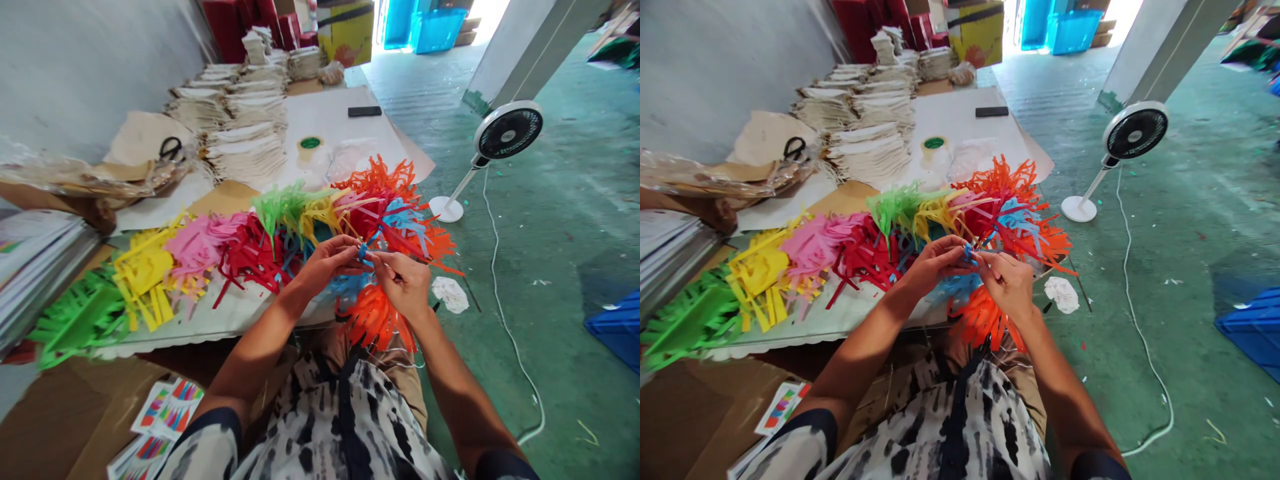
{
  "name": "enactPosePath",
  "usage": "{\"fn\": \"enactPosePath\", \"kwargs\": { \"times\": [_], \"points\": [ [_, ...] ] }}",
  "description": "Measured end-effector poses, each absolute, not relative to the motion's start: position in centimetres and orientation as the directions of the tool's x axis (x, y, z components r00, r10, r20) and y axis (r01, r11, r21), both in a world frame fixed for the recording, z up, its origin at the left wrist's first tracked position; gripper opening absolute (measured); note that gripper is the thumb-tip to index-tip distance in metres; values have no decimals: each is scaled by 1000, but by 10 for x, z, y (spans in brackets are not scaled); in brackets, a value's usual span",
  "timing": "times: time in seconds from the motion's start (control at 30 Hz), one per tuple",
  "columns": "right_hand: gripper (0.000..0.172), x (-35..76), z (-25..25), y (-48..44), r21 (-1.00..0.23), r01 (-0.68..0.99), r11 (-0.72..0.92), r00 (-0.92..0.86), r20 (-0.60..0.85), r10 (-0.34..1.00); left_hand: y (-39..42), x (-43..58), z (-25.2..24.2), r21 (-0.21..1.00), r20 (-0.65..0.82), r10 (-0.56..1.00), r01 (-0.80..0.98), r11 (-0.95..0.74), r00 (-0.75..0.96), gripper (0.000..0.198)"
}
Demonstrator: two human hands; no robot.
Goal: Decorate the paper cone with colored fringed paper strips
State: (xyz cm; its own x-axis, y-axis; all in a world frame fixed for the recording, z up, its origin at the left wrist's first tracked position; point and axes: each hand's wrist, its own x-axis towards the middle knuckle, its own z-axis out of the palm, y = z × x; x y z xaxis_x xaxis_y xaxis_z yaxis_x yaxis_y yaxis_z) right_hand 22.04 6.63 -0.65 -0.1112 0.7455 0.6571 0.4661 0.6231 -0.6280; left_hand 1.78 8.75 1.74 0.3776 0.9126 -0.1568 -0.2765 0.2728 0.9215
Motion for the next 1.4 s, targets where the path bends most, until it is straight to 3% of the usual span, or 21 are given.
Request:
{"fn": "enactPosePath", "kwargs": {
  "times": [0.3,0.43,0.53,0.7,0.93,1.1,1.27,1.4],
  "points": [
    [18,222,-7,65,-600,482,638,-98,687,720,77,33,29,980,-65,954,-164,117,293,52],
    [19,224,-2,63,-612,473,634,-94,681,726,72,40,29,999,14,977,-51,-3,212,44],
    [21,226,4,62,-691,429,582,-83,611,787,70,45,30,982,119,983,132,-137,140,36],
    [31,227,7,65,-880,262,397,-61,396,916,69,55,33,850,224,969,466,-246,104,26],
    [31,232,-6,78,-962,26,271,94,272,958,66,63,21,910,64,973,386,-148,222,37],
    [34,233,-19,86,-969,-147,198,211,165,963,73,46,5,863,33,931,459,-210,365,35],
    [32,229,-29,89,-973,-55,224,237,205,950,99,24,15,768,-23,939,607,-203,343,35],
    [30,230,-32,91,-967,47,249,294,252,922,115,16,38,549,-110,920,795,-258,375,39]
  ]
}}
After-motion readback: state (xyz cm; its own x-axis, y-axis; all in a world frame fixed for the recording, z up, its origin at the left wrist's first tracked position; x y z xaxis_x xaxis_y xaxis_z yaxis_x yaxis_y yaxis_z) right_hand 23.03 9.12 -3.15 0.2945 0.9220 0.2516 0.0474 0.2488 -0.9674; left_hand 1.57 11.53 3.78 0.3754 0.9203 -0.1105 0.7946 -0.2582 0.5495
